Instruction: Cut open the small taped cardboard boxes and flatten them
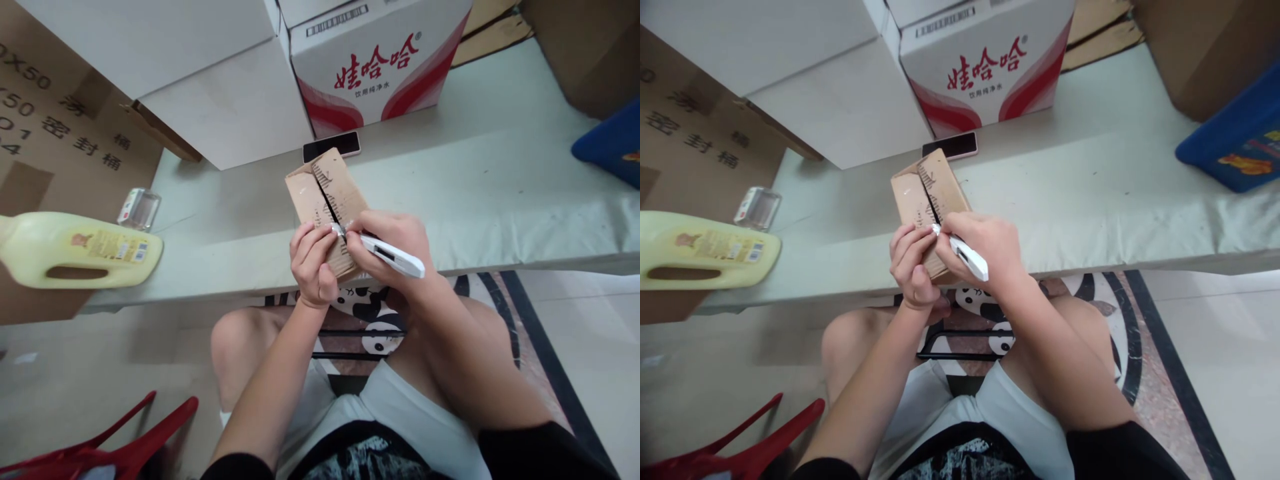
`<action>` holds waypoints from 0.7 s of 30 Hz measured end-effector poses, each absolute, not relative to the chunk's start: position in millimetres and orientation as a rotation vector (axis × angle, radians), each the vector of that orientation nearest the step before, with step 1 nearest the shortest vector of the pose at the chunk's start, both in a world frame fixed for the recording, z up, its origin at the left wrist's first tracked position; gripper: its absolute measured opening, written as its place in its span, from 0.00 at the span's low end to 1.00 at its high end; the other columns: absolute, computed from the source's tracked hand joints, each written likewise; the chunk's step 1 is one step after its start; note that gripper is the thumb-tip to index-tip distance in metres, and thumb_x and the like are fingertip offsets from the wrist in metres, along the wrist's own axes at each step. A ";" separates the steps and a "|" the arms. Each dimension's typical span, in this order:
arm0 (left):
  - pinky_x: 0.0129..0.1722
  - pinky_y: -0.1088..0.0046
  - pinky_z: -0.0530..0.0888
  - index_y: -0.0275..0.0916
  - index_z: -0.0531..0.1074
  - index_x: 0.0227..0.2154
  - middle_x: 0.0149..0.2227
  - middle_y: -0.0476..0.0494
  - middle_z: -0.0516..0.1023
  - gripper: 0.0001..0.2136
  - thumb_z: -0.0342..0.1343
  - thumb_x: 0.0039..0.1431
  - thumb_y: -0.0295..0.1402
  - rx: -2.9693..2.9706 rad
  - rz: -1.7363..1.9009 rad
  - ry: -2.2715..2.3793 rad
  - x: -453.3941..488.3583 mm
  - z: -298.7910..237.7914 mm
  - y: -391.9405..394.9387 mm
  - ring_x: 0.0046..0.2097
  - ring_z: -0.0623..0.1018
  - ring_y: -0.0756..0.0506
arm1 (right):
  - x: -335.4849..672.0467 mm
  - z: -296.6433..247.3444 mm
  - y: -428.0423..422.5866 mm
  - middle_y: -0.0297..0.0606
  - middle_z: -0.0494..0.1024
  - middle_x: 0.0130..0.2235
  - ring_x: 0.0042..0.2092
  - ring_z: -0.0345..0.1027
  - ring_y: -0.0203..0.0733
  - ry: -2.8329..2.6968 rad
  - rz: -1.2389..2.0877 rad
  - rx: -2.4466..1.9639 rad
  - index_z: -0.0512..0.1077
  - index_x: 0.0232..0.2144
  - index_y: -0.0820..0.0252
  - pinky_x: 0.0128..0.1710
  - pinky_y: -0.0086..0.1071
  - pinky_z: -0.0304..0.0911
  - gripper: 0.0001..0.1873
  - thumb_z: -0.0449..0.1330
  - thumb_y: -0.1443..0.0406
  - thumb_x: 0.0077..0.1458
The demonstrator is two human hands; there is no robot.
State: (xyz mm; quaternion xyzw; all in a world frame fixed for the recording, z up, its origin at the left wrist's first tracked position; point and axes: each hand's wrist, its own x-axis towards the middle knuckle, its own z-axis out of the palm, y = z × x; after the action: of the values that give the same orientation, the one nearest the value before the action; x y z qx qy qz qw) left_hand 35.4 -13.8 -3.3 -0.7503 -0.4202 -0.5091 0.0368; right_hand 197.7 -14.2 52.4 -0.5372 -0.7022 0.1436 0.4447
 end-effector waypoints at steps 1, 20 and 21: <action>0.59 0.51 0.73 0.38 0.79 0.43 0.45 0.39 0.83 0.24 0.37 0.66 0.40 -2.306 -1.562 -1.288 35.6 -2.7 -14.0 0.53 0.79 0.39 | 198.9 52.4 -14.8 0.35 0.78 0.25 0.26 0.67 0.35 -1.716 0.382 -1.314 0.71 0.24 0.57 0.27 0.30 0.56 0.11 0.54 0.63 0.56; 0.61 0.52 0.69 0.38 0.78 0.46 0.48 0.38 0.82 0.22 0.40 0.66 0.38 -2.349 -1.654 -1.266 34.4 -2.2 -14.7 0.55 0.76 0.38 | 199.4 51.4 -13.9 0.31 0.72 0.20 0.22 0.61 0.33 -1.604 0.381 -1.215 0.67 0.20 0.56 0.24 0.30 0.56 0.11 0.54 0.65 0.54; 0.62 0.52 0.69 0.38 0.78 0.47 0.49 0.38 0.82 0.22 0.40 0.67 0.38 -2.366 -1.628 -1.278 33.1 -0.3 -15.8 0.56 0.76 0.39 | 201.5 52.9 -14.9 0.30 0.70 0.19 0.21 0.60 0.32 -1.570 0.381 -1.188 0.66 0.20 0.56 0.24 0.30 0.57 0.11 0.54 0.66 0.53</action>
State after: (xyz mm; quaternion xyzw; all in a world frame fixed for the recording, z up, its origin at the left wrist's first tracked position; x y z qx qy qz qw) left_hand 33.1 -15.8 -0.3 -0.7527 -0.4066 -0.5179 -0.0009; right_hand 201.5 -14.9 52.9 -0.4994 -0.6600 0.1600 0.5380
